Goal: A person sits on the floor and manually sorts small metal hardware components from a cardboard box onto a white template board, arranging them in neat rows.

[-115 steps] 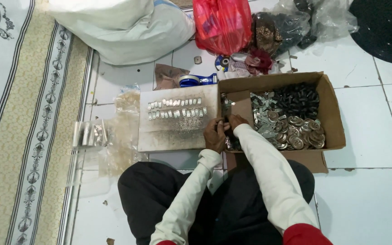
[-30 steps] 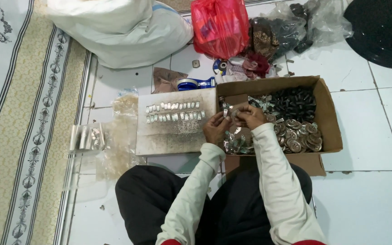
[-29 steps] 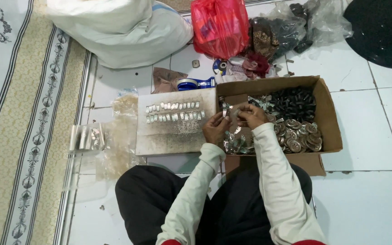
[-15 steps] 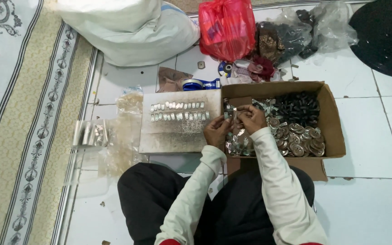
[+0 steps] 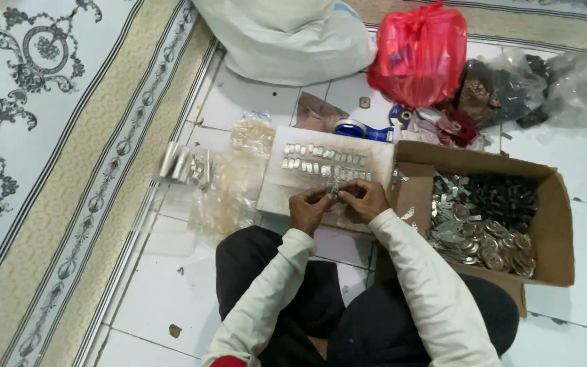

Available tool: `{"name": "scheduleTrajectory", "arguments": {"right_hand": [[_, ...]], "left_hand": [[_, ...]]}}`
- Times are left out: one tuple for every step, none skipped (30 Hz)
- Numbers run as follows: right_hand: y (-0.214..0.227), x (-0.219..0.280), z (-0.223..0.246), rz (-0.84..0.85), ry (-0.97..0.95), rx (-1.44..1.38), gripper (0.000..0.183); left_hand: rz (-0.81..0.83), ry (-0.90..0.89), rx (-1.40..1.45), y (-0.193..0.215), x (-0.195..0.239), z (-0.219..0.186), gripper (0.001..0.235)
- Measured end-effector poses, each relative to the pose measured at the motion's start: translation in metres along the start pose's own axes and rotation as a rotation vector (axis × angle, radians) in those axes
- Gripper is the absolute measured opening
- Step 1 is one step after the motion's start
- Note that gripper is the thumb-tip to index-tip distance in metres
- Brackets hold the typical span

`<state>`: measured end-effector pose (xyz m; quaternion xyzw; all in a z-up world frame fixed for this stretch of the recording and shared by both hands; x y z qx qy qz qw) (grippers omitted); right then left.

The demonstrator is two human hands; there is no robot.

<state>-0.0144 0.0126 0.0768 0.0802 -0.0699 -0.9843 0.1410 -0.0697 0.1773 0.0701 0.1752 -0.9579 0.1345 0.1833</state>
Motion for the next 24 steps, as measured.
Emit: {"name": "scheduleTrajectory", "arguments": {"right_hand": [[-0.012, -0.006, 0.001, 0.011, 0.0, 0.006, 0.018], [-0.025, -0.012, 0.002, 0.028, 0.011, 0.034, 0.02], [-0.037, -0.017, 0.003, 0.04, 0.022, 0.061, 0.023], [-0.048, -0.022, 0.01, 0.046, 0.021, 0.065, 0.023], [-0.057, -0.026, 0.016, 0.052, 0.003, 0.117, 0.021], [-0.067, -0.03, 0.023, 0.059, -0.014, 0.169, 0.019], [-0.076, -0.039, 0.018, 0.061, -0.015, 0.173, 0.019], [-0.084, -0.047, 0.013, 0.062, -0.025, 0.221, 0.019], [-0.092, -0.054, 0.008, 0.063, -0.036, 0.271, 0.019], [-0.1, -0.064, -0.005, 0.068, -0.037, 0.276, 0.019], [-0.107, -0.073, -0.019, 0.06, -0.062, 0.315, 0.019], [-0.115, -0.083, -0.034, 0.051, -0.086, 0.354, 0.019], [-0.119, -0.087, -0.034, 0.054, -0.087, 0.357, 0.019], [-0.124, -0.09, -0.035, 0.069, -0.109, 0.398, 0.02], [-0.128, -0.092, -0.036, 0.083, -0.132, 0.439, 0.021], [-0.129, -0.096, -0.037, 0.085, -0.135, 0.443, 0.021], [-0.13, -0.098, -0.038, 0.101, -0.107, 0.488, 0.021], [-0.131, -0.1, -0.039, 0.116, -0.078, 0.534, 0.021], [-0.132, -0.101, -0.038, 0.116, -0.081, 0.537, 0.021], [-0.133, -0.1, -0.038, 0.115, -0.071, 0.551, 0.02], [-0.135, -0.101, -0.037, 0.114, -0.059, 0.565, 0.02], [-0.134, -0.103, -0.036, 0.114, -0.06, 0.567, 0.02], [-0.135, -0.103, -0.036, 0.119, -0.052, 0.572, 0.019], [-0.135, -0.103, -0.036, 0.124, -0.045, 0.577, 0.018]], "left_hand": [[-0.007, 0.001, 0.011, 0.01, -0.002, -0.004, 0.031], [-0.035, -0.005, -0.014, 0.02, -0.005, -0.007, 0.033], [-0.059, -0.009, -0.043, 0.03, -0.007, -0.011, 0.035], [-0.063, -0.007, -0.037, 0.037, -0.009, -0.014, 0.035], [-0.073, -0.009, -0.012, 0.044, -0.011, -0.017, 0.034], [-0.084, -0.011, 0.013, 0.05, -0.013, -0.02, 0.034], [-0.085, -0.01, 0.017, 0.058, -0.02, -0.021, 0.034], [-0.147, -0.037, -0.057, 0.066, -0.026, -0.022, 0.028], [-0.209, -0.062, -0.13, 0.074, -0.032, -0.022, 0.021], [-0.21, -0.06, -0.124, 0.082, -0.043, -0.017, 0.021], [-0.299, -0.12, -0.207, 0.092, -0.053, -0.013, 0.02], [-0.387, -0.181, -0.29, 0.101, -0.064, -0.009, 0.018], [-0.388, -0.179, -0.287, 0.103, -0.066, -0.012, 0.018], [-0.38, -0.202, -0.346, 0.104, -0.069, -0.015, 0.018], [-0.371, -0.224, -0.405, 0.105, -0.071, -0.018, 0.018], [-0.371, -0.22, -0.402, 0.105, -0.076, -0.018, 0.018], [-0.374, -0.23, -0.451, 0.104, -0.081, -0.017, 0.017], [-0.377, -0.239, -0.499, 0.102, -0.085, -0.016, 0.016], [-0.375, -0.237, -0.497, 0.102, -0.087, -0.014, 0.016], [-0.378, -0.248, -0.538, 0.102, -0.088, -0.013, 0.016], [-0.382, -0.262, -0.58, 0.102, -0.09, -0.012, 0.016], [-0.38, -0.261, -0.578, 0.1, -0.091, -0.014, 0.016], [-0.387, -0.251, -0.581, 0.1, -0.091, -0.014, 0.016], [-0.395, -0.242, -0.584, 0.099, -0.09, -0.014, 0.016]]}}
Point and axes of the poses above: each hand's wrist, its own x-axis away from the middle knuckle, its own y-axis out of the back of the hand, z = x × y, the point moved 2 cm from there along -x, towards the middle knuckle, and after that the axes turned 8 degrees about y, right-handed, at the moved point
